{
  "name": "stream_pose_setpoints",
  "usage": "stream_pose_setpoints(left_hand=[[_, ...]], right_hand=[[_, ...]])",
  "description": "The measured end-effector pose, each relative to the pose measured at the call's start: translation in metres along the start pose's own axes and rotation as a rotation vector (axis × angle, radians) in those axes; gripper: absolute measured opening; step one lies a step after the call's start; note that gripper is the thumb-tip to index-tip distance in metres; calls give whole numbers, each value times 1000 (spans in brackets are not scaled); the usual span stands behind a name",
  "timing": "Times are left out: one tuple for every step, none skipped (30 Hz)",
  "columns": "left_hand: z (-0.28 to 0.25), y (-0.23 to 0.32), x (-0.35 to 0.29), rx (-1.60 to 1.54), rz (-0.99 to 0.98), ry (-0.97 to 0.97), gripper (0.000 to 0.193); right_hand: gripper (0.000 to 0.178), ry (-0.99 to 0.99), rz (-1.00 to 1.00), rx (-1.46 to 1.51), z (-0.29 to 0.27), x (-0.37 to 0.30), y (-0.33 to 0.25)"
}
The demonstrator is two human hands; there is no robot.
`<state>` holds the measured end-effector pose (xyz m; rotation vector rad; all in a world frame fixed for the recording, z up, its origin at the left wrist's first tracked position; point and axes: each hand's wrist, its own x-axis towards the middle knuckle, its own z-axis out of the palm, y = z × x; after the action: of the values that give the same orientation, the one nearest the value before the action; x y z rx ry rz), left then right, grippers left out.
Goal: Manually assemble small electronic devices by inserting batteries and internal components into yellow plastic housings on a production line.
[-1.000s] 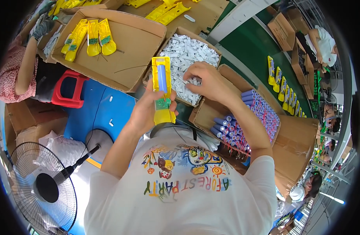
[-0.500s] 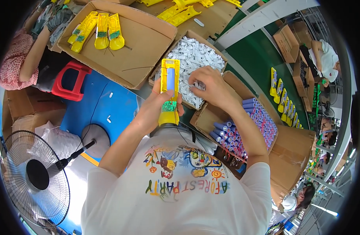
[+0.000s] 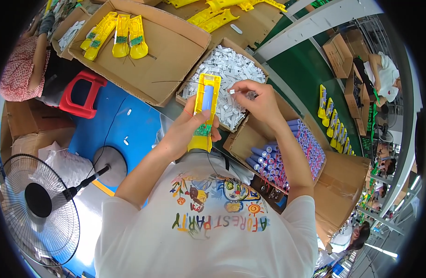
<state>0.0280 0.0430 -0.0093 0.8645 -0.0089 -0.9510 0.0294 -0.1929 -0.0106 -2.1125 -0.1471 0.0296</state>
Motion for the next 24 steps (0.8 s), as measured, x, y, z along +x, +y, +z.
stream_pose_setpoints(left_hand=[[1,-1,0,37,8,13,42],[2,-2,0,74,16,26,42],[3,-2,1,75,15,24,42],[3,-2,1,130,7,-6,44],[3,-3,1,185,-2,-36,45],[4,-4,1,186,-2,-35,45],[5,-7,1,219,6,-33,46],[6,-8,0,251,15,-30,47],[8,-9,0,252,13,-33,47],[9,-10,0,257,18,-47,47],[10,-10,0,262,22,-60,48],[10,-10,-1,263,23,-60,48],[9,-10,-1,262,13,-71,48],[8,-10,-1,260,2,-83,48],[8,-10,-1,260,3,-83,48],[8,-11,-1,269,19,-87,48],[7,-11,-1,277,35,-91,48],[7,-13,1,279,35,-93,48],[7,-16,2,320,86,-97,47],[7,-18,4,362,136,-101,47],[5,-19,5,363,136,-101,47],[4,-19,6,419,129,-123,45],[3,-20,7,475,123,-145,43],[5,-18,7,477,120,-147,43]], right_hand=[[15,5,77,43,0,-1,-3],[15,8,79,43,1,-3,-5],[15,24,107,202,1,-5,-6],[15,41,134,361,1,-6,-8],[15,44,134,360,-2,-6,-14],[16,18,165,485,-6,-5,-23],[17,-9,197,610,-8,-4,-28],[17,-11,196,611,-7,-4,-28],[17,51,191,563,-6,-5,-28],[17,111,186,514,-5,-5,-28],[17,113,187,514,-3,-6,-30],[13,178,79,356,0,-7,-32],[11,240,-28,198,2,-8,-33],[11,240,-30,199,2,-10,-33],[9,253,-147,-43,0,-10,-34],[11,263,-263,-284,0,-11,-35],[11,263,-263,-283,1,-13,-35],[13,193,-99,-152,3,-16,-36],[16,122,65,-19,4,-18,-37],[16,124,65,-19,5,-19,-38],[17,160,118,93,6,-19,-38],[18,197,172,205,7,-19,-39],[18,198,173,206,7,-19,-43],[19,305,71,18,5,-17,-48]])
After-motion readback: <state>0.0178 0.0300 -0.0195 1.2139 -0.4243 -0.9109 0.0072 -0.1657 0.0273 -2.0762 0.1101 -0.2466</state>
